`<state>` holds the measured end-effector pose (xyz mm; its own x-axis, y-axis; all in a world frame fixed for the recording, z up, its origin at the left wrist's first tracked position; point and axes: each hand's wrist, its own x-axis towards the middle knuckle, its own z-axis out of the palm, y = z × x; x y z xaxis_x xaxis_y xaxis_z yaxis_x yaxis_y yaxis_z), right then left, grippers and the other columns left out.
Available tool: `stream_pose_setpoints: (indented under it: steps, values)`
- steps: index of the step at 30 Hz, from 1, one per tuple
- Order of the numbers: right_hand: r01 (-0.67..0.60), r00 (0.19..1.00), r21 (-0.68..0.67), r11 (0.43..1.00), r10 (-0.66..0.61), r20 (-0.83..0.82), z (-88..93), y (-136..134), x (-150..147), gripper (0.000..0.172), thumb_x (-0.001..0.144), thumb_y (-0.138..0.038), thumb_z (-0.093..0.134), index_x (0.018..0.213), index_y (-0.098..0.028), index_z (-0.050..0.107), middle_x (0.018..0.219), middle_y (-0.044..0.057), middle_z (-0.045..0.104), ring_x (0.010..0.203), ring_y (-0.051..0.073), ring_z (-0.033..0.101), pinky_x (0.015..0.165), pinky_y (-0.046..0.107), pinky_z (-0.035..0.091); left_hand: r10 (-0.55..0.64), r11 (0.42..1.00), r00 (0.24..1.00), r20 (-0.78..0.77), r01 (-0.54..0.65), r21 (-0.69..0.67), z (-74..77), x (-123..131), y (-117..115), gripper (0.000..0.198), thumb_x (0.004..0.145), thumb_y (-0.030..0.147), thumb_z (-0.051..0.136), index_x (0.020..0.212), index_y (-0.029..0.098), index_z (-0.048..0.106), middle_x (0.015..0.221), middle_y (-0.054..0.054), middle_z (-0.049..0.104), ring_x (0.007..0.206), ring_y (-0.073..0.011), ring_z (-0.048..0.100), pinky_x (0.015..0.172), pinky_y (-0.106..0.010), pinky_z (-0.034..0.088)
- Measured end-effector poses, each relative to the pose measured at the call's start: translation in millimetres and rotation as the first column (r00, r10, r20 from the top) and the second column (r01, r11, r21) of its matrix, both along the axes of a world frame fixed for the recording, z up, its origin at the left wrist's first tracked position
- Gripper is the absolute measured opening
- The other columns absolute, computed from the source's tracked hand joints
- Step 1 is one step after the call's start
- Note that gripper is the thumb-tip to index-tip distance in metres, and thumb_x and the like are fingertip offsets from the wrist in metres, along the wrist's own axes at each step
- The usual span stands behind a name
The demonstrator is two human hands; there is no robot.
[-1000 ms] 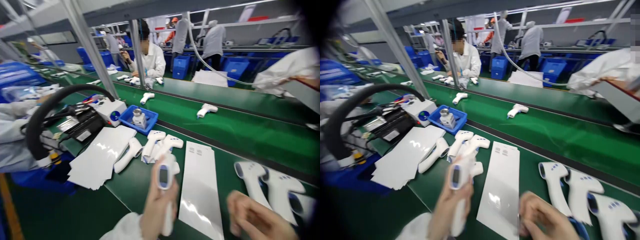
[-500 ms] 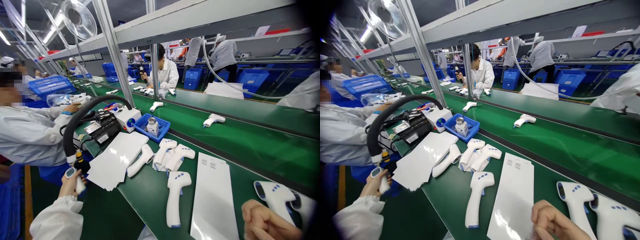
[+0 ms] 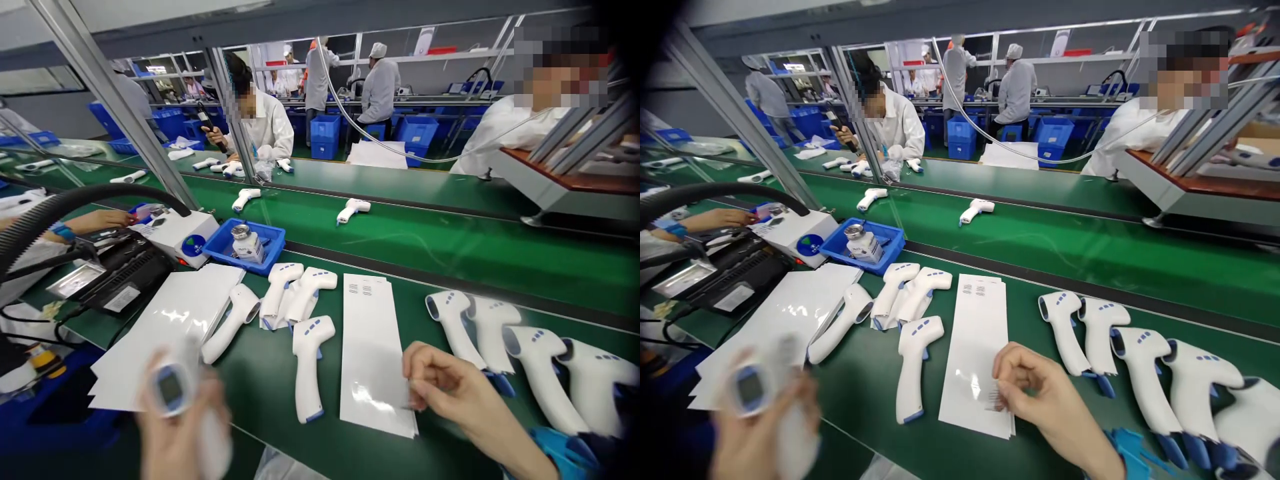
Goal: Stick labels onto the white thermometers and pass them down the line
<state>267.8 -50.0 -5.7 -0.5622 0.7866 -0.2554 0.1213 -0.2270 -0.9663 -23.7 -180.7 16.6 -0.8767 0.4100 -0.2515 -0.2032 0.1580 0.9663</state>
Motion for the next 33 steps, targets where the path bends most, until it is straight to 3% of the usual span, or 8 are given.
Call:
stream_pose_setpoints:
  steps: [3, 5, 7, 9, 11, 16, 20, 33]
  values:
    - [-0.123, 0.992, -0.031, 0.992, 0.124, 0.02, 8.0, -11, -12, 0.015, 0.082, -0.019, 0.062, 0.071, -0.018, 0.052, 0.082, 0.0, 0.054, 0.062, 0.011, 0.061, 0.06, 0.025, 0.047, -0.449, 0.886, 0.837, 0.314, 0.461, 0.039, -20.8, 74, 38, 0.088, 0.071, 0.035, 0.076, 0.145, 0.042, 0.028, 0.095, -0.001, 0.067, 0.073, -0.0225, 0.07, 0.058, -0.033, 0.058]
    - [-0.176, 0.984, -0.065, 0.982, 0.177, 0.022, 11.4, -20, -17, 0.015, 0.079, -0.015, 0.062, 0.069, -0.018, 0.051, 0.08, 0.0, 0.056, 0.061, 0.012, 0.061, 0.058, 0.023, 0.045, -0.639, 0.761, 0.712, 0.293, 0.64, 0.103, -36.5, 109, 57, 0.076, 0.081, 0.039, 0.067, 0.146, 0.039, 0.028, 0.117, -0.005, 0.063, 0.106, -0.0263, 0.065, 0.082, -0.037, 0.057]
    - [-0.204, 0.978, -0.088, 0.975, 0.207, 0.018, 11.0, -29, -19, 0.015, 0.075, -0.012, 0.062, 0.068, -0.018, 0.05, 0.078, 0.001, 0.059, 0.062, 0.012, 0.06, 0.055, 0.022, 0.043, -0.758, 0.652, 0.637, 0.141, 0.743, 0.154, -51.6, 129, 71, 0.066, 0.087, 0.037, 0.061, 0.145, 0.035, 0.032, 0.143, -0.005, 0.046, 0.136, -0.0255, 0.04, 0.109, -0.037, 0.038]
    - [-0.202, 0.978, -0.048, 0.978, 0.204, 0.041, 7.9, -34, -21, 0.016, 0.071, -0.007, 0.061, 0.068, -0.018, 0.05, 0.079, 0.001, 0.06, 0.062, 0.011, 0.057, 0.053, 0.022, 0.041, -0.818, 0.57, 0.573, 0.043, 0.8, 0.187, -63.1, 135, 80, 0.062, 0.09, 0.035, 0.057, 0.146, 0.033, 0.031, 0.156, -0.002, 0.029, 0.145, -0.0235, 0.022, 0.118, -0.036, 0.021]
    - [-0.178, 0.981, 0.059, 0.982, 0.173, 0.088, 4.9, -34, -23, 0.017, 0.069, -0.003, 0.059, 0.067, -0.019, 0.052, 0.083, 0.001, 0.061, 0.063, 0.011, 0.054, 0.054, 0.022, 0.04, -0.847, 0.525, 0.531, 0.031, 0.826, 0.205, -68.7, 135, 85, 0.064, 0.091, 0.033, 0.056, 0.147, 0.034, 0.027, 0.158, -0.001, 0.024, 0.144, -0.0241, 0.024, 0.118, -0.037, 0.021]
    - [-0.001, 0.98, 0.403, 0.915, -0.08, 0.184, 5.2, -12, -28, 0.014, 0.078, -0.008, 0.057, 0.073, -0.021, 0.058, 0.098, 0.004, 0.058, 0.082, 0.016, 0.056, 0.068, 0.027, 0.045, -0.877, 0.48, 0.462, 0.131, 0.835, 0.271, -65.1, 133, 86, 0.071, 0.088, 0.03, 0.059, 0.149, 0.032, 0.022, 0.148, -0.007, 0.039, 0.102, -0.0206, 0.062, 0.087, -0.032, 0.052]
    - [0.056, 0.966, 0.528, 0.848, -0.181, 0.187, 5.3, 11, -31, 0.014, 0.078, -0.009, 0.059, 0.074, -0.022, 0.059, 0.103, 0.005, 0.059, 0.104, 0.022, 0.056, 0.089, 0.036, 0.044, -0.878, 0.476, 0.442, 0.186, 0.848, 0.232, -59.8, 135, 86, 0.073, 0.086, 0.022, 0.056, 0.148, 0.038, 0.019, 0.151, -0.007, 0.034, 0.05, -0.0041, 0.049, 0.045, -0.024, 0.045]
    - [0.119, 0.964, 0.467, 0.876, -0.214, 0.157, 1.3, 24, -37, 0.012, 0.079, -0.01, 0.058, 0.074, -0.021, 0.058, 0.089, 0.002, 0.062, 0.088, 0.018, 0.06, 0.079, 0.031, 0.046, -0.881, 0.466, 0.423, 0.213, 0.855, 0.227, -57.0, 134, 87, 0.078, 0.08, 0.012, 0.049, 0.146, 0.037, 0.018, 0.149, -0.009, 0.037, 0.043, -0.0024, 0.046, 0.045, -0.026, 0.043]
